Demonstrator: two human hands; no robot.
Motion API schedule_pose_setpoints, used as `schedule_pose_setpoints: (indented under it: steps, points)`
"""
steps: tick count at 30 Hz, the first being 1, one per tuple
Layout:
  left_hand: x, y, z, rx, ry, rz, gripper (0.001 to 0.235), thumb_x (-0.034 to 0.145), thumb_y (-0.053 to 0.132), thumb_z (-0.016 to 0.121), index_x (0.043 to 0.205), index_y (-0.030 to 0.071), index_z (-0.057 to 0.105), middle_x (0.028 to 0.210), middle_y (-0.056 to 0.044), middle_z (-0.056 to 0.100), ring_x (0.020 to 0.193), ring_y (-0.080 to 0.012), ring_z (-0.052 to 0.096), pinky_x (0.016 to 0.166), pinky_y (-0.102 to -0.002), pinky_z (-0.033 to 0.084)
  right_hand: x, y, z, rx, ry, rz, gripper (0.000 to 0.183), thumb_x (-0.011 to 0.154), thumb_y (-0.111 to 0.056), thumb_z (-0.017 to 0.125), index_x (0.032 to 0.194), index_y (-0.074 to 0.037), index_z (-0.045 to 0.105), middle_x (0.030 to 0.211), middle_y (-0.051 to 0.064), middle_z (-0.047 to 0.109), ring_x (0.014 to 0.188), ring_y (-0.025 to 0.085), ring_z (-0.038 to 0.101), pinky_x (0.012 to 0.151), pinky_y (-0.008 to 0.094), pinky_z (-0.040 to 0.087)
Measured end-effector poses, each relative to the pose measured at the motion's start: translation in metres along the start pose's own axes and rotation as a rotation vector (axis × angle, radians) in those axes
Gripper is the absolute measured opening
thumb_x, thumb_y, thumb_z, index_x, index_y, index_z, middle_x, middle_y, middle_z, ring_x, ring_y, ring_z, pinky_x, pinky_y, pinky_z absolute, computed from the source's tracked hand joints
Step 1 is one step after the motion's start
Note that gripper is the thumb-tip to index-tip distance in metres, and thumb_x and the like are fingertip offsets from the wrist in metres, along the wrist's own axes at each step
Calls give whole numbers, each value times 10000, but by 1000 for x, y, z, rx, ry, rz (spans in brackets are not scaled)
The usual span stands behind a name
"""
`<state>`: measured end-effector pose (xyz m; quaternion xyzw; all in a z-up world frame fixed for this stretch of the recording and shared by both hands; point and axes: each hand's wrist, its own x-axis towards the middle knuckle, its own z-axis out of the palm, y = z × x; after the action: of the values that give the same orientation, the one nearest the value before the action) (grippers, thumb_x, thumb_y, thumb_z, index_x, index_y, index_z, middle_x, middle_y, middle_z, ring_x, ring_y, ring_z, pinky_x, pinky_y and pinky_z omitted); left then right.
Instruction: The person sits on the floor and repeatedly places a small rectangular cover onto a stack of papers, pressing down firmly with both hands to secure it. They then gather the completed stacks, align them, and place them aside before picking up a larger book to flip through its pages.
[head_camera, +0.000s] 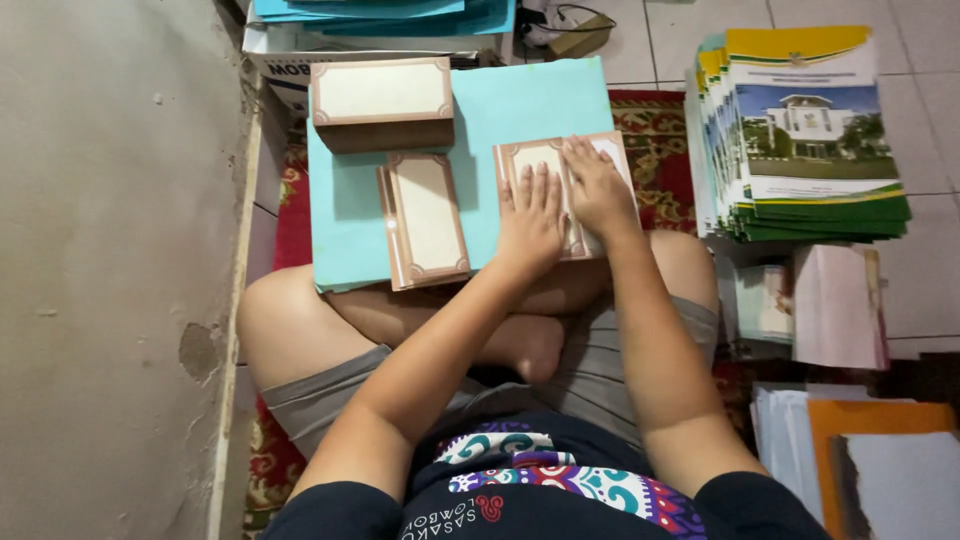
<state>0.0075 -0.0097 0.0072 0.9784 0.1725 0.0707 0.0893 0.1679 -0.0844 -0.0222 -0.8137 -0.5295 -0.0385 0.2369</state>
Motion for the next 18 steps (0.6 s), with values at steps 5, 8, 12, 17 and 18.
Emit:
schedule_pose_setpoints:
  steps: [5,8,12,17,18]
  points:
    - [3,-9,15,-67,65,207,535,967,271,514,1481,137,451,1665,-198,265,1561,-409,191,1225,-636,142,-13,-13,-17,185,149,144,523,966,-61,458,1477,-77,563,1470,152,575,1399,309,493,1204,450,314]
    - [-1,-9,-5,-93,64,276,513,883,393,688,1344,226,540,1675,-171,229,1563,-407,176,1223,-644,171,-11,-15,-24,285,182,167,521,964,-16,463,1476,-49,554,1401,185,619,1340,351,541,1178,466,355]
    - [-10,-12,-34,-154,-216,283,957,573,779,810,1325,294,471,1689,-175,164,1569,-397,149,1222,-705,119,-10,-21,-30,336,197,191,500,983,-16,460,1473,-54,557,1373,161,636,1322,350,549,1129,484,404]
    - [-22,-17,-25,-276,-187,308,692,826,354,787,1427,258,457,1687,-175,194,1534,-420,252,1163,-759,172,-9,-23,-33,342,173,200,478,995,-22,457,1462,-34,555,1368,177,635,1325,358,543,1146,492,380]
    - [-27,-19,-25,-384,-103,341,663,905,195,718,1502,223,430,1674,-171,265,1503,-428,354,1149,-755,230,-9,-24,-34,355,175,181,458,998,-5,456,1444,10,558,1360,218,633,1325,392,540,1172,505,344]
